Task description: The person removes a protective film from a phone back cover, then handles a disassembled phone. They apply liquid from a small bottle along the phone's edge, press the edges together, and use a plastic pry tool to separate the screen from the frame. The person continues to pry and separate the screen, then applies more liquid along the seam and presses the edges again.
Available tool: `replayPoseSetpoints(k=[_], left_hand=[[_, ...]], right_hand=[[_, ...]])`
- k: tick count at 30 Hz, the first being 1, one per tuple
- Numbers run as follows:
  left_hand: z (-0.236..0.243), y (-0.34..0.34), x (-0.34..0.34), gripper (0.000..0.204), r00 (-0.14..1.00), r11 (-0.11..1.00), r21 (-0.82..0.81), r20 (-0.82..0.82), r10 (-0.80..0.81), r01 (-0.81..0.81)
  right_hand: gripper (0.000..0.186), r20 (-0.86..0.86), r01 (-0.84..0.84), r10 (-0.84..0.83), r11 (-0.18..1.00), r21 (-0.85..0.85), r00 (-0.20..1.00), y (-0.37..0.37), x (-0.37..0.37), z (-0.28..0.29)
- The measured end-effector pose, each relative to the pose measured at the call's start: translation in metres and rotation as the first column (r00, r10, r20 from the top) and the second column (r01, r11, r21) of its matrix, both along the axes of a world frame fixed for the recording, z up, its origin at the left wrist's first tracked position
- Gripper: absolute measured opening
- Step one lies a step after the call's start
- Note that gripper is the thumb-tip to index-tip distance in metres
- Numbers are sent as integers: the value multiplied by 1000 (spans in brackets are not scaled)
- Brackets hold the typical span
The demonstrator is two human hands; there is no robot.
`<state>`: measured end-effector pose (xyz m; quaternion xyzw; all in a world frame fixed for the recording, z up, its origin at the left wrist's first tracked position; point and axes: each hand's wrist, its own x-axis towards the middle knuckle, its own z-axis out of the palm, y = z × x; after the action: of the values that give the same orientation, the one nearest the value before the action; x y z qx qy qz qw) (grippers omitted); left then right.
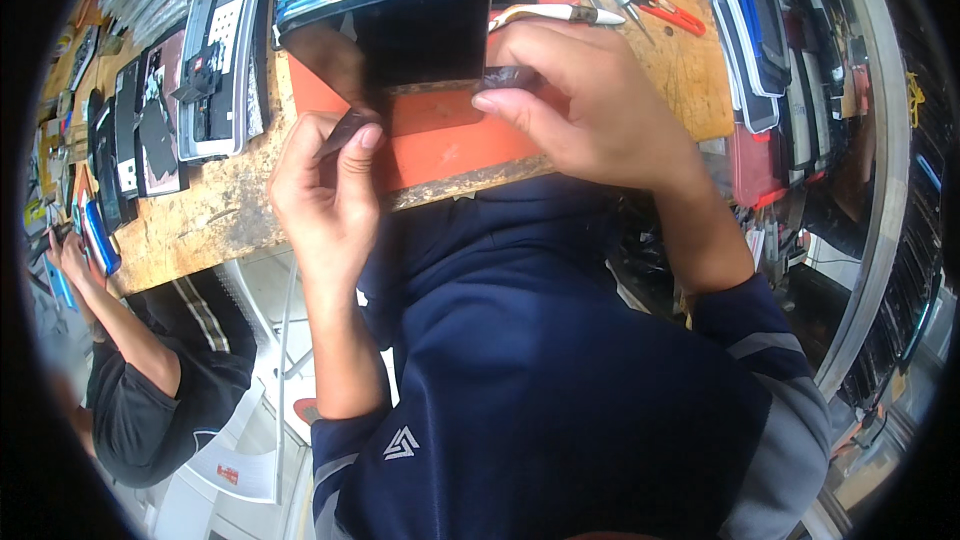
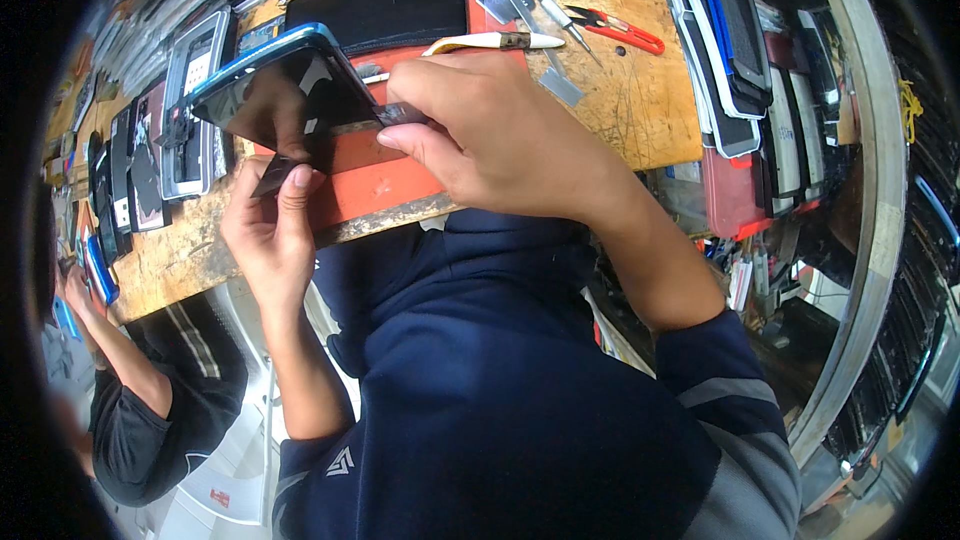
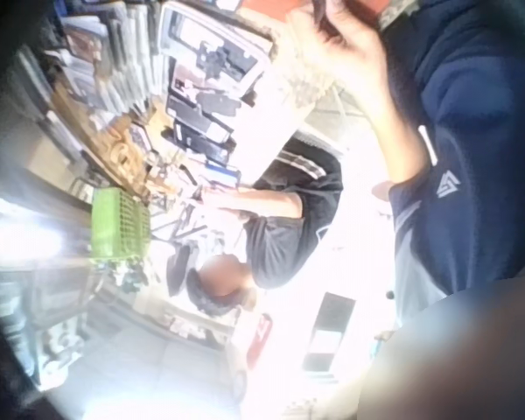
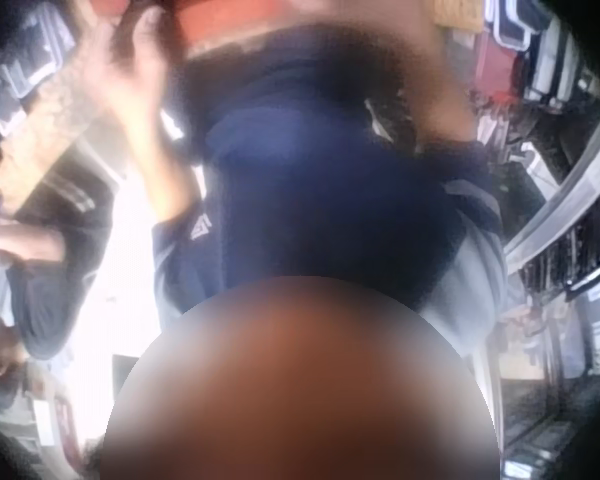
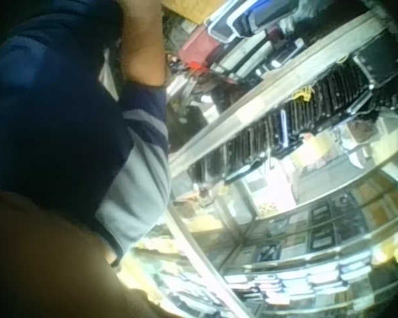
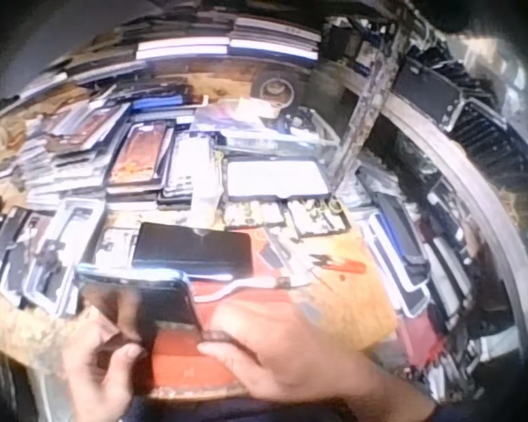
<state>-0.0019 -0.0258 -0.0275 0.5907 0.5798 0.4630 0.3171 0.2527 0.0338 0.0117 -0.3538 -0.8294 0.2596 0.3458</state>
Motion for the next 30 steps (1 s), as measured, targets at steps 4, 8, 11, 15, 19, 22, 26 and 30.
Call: replayPoseSetpoints(k=[4, 8, 11, 15, 19, 22, 26, 30], left_hand=[[3, 2, 2, 10, 993, 998, 66, -121, -10, 18], [3, 3, 9, 9, 999, 994, 105, -29, 20, -16], [5, 4, 4, 8, 986, 992, 113, -164, -33, 52], [4, 1, 2, 7, 989, 998, 51, -146, -37, 45], [2, -1, 3, 6, 993, 997, 68, -113, -31, 39], [0, -3, 1, 6, 993, 997, 75, -114, -23, 32], [-7, -8, -1, 14, 999, 996, 91, -51, -6, 10], [-6, -7, 4, 33, 983, 998, 59, 179, -31, 21]], right_hand=[[18, 2, -5, 5, 1000, -30, 1000, 1, 0, 5], [18, 4, -3, 3, 996, -89, 1000, 0, 1, 5], [18, 6, -44, 45, 996, -80, 999, -1, 2, 2], [17, -29, -88, 85, 990, -113, 996, -2, 1, -1], [16, -54, -116, 110, 985, -128, 992, -3, 0, -2], [16, -34, -110, 108, 989, -97, 994, -2, 0, -2], [16, -36, -98, 96, 994, -55, 995, -3, 2, -5], [15, -64, -95, 92, 995, -35, 994, -5, 4, -6]])
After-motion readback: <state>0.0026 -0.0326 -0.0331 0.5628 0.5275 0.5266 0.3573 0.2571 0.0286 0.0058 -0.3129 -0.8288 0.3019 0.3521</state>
